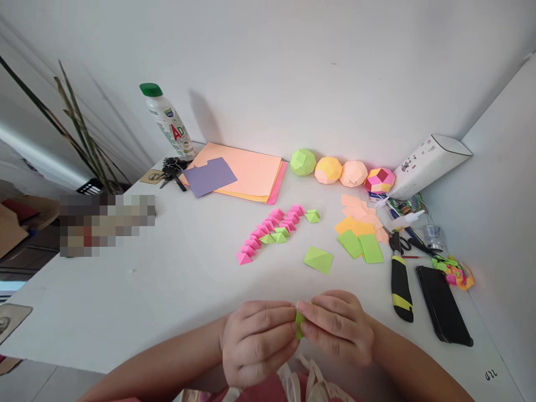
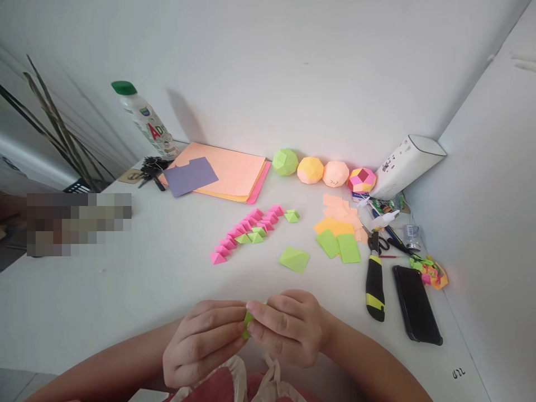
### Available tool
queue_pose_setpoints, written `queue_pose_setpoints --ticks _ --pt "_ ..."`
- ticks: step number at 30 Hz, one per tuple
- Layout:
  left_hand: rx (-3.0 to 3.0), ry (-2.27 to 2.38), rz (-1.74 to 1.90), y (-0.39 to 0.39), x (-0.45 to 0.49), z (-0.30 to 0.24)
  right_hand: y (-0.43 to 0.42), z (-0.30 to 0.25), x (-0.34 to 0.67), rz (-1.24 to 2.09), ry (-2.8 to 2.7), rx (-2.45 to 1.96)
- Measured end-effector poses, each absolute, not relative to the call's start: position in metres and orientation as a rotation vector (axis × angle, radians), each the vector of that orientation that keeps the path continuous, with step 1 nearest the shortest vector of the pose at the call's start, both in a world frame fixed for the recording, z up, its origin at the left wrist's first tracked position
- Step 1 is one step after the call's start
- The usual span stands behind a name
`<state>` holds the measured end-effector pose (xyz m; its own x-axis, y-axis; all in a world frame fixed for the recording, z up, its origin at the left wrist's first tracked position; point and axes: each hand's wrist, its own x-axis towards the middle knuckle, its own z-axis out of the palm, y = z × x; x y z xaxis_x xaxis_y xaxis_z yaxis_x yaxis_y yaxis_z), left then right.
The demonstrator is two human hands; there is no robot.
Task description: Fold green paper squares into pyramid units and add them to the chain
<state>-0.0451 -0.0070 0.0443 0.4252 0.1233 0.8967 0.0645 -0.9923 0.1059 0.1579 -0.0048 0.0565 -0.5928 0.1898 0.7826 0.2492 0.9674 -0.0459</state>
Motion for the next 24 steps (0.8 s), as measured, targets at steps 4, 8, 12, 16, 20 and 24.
queue_pose_setpoints --ticks 4,8,12,16,20,24 --pt "2.623 0.16 1.603 -0.0057 -0.046 0.0458 -0.005 0.0554 0.1583 -0.012 -2.226 -0.317" --pt "2.607 0.172 1.649 -0.005 -0.045 0.0443 -0.0028 0.0573 0.1583 0.068 -2.211 -0.29" --pt "2.6 0.174 1.666 -0.0051 -0.0442 0.0416 -0.0011 0.0601 0.1577 0.119 -2.212 -0.292" --pt "2.59 0.127 1.68 -0.0046 -0.0443 0.0408 -0.0013 0.0614 0.1581 0.125 -2.221 -0.298" --pt "2.618 0.166 1.635 -0.0049 -0.0452 0.0421 -0.0021 0.0607 0.1599 0.118 -2.243 -0.314" --pt "2.635 0.166 1.622 -0.005 -0.0464 0.0424 -0.0031 0.0585 0.1614 0.141 -2.268 -0.337"
